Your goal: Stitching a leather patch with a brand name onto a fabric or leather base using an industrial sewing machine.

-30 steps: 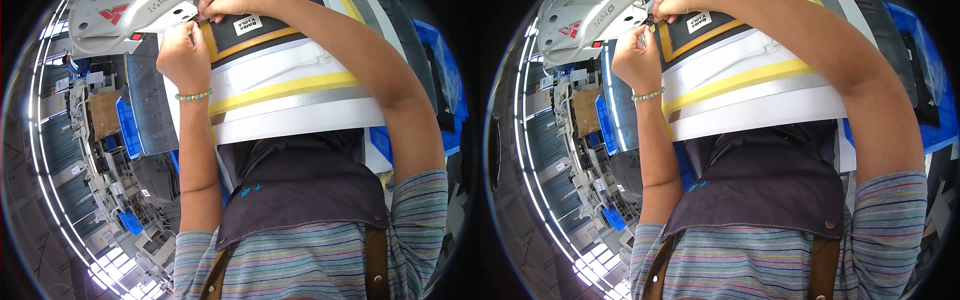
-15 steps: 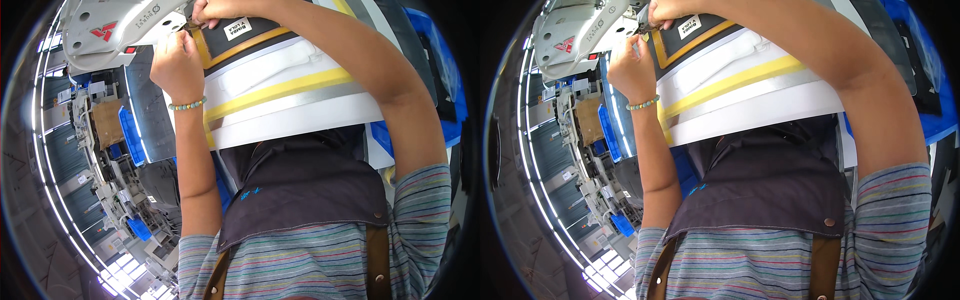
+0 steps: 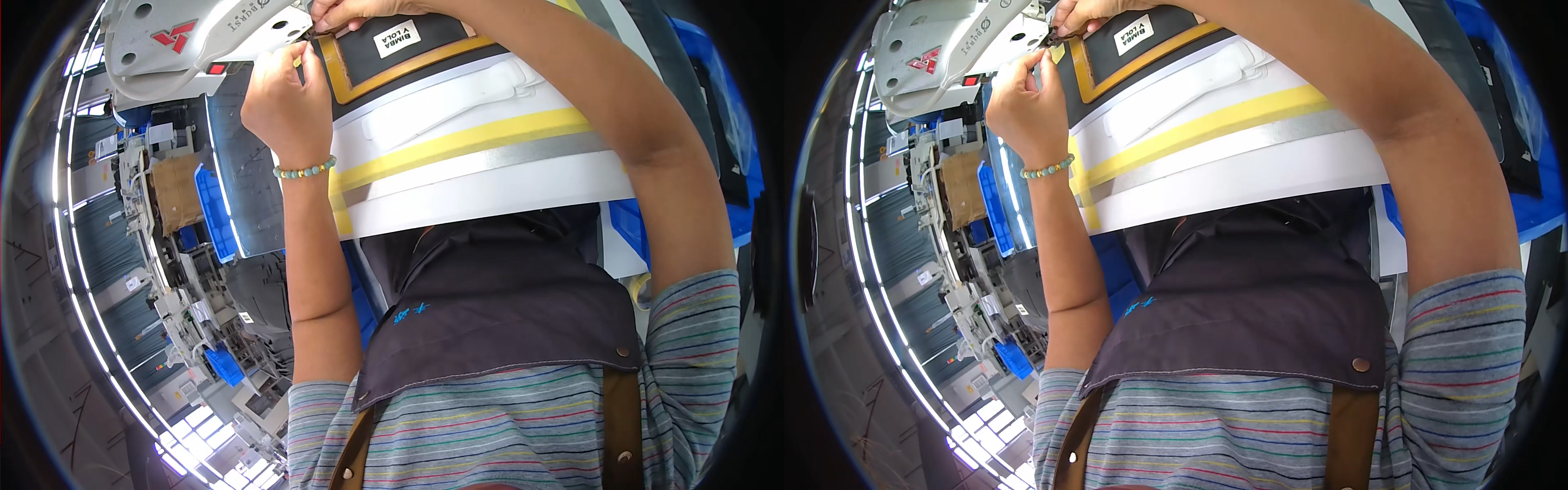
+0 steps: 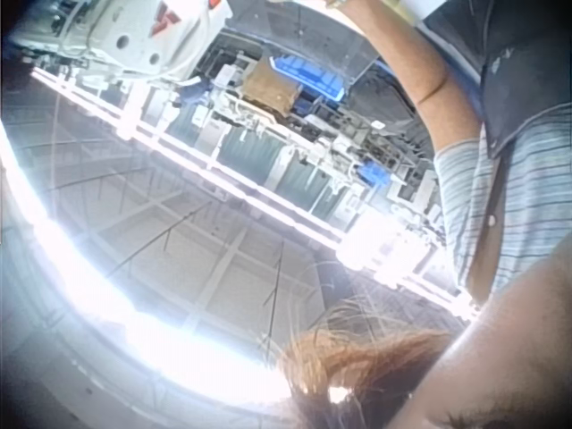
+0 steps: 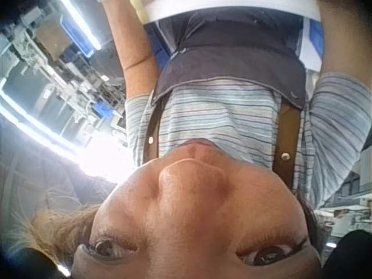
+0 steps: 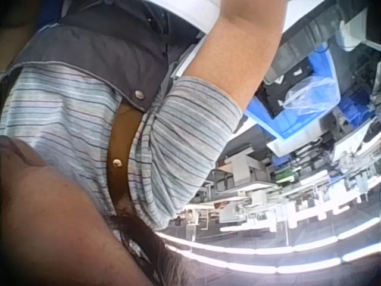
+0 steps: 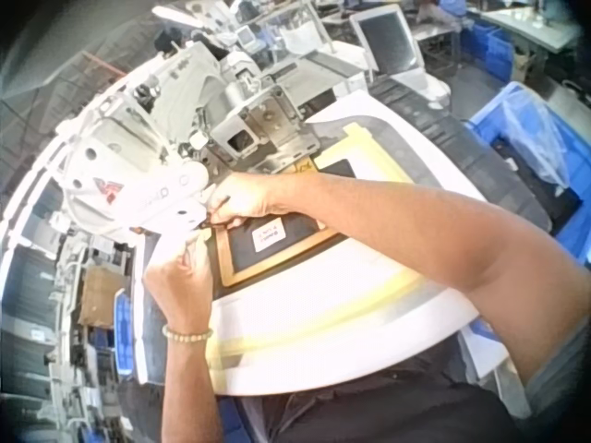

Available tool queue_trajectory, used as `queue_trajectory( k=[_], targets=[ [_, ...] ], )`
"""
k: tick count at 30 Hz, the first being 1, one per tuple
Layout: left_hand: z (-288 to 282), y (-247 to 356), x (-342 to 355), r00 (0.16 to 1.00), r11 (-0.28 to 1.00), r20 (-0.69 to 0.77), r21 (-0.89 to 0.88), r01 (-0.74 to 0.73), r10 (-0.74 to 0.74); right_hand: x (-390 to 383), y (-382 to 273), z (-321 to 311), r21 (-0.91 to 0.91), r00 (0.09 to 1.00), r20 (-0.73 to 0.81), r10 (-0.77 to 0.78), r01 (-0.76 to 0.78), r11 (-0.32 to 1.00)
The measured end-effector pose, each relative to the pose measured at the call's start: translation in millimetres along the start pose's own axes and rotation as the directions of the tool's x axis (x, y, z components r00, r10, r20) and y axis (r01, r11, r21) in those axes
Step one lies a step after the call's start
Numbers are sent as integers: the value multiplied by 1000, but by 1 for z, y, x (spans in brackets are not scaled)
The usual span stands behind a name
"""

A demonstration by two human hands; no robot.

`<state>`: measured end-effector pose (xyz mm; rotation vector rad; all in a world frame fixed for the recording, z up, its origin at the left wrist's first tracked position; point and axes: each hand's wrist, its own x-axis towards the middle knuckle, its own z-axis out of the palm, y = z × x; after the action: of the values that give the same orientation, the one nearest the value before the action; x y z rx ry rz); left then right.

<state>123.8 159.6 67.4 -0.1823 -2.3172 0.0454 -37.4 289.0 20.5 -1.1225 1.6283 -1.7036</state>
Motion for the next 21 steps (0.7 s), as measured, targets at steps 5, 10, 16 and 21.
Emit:
queue_trajectory(
  k=[5,10,16,21],
  targets=[
    [0,-4,1,1000,999,4,-32,21,-21,1,-8,2,-51,1000,0,14,-14,999],
    [-4,-9,-1,1000,999,-15,-45,23,-24,6,-25,7,21,955,-21,296,-295,955],
    [0,-4,2,1000,998,-5,-63,17,-17,7,1,3,17,1000,-25,7,-6,1000],
    [2,-4,2,1000,997,-21,-71,15,-16,10,4,9,-51,996,-85,-4,0,999]
  ],
)
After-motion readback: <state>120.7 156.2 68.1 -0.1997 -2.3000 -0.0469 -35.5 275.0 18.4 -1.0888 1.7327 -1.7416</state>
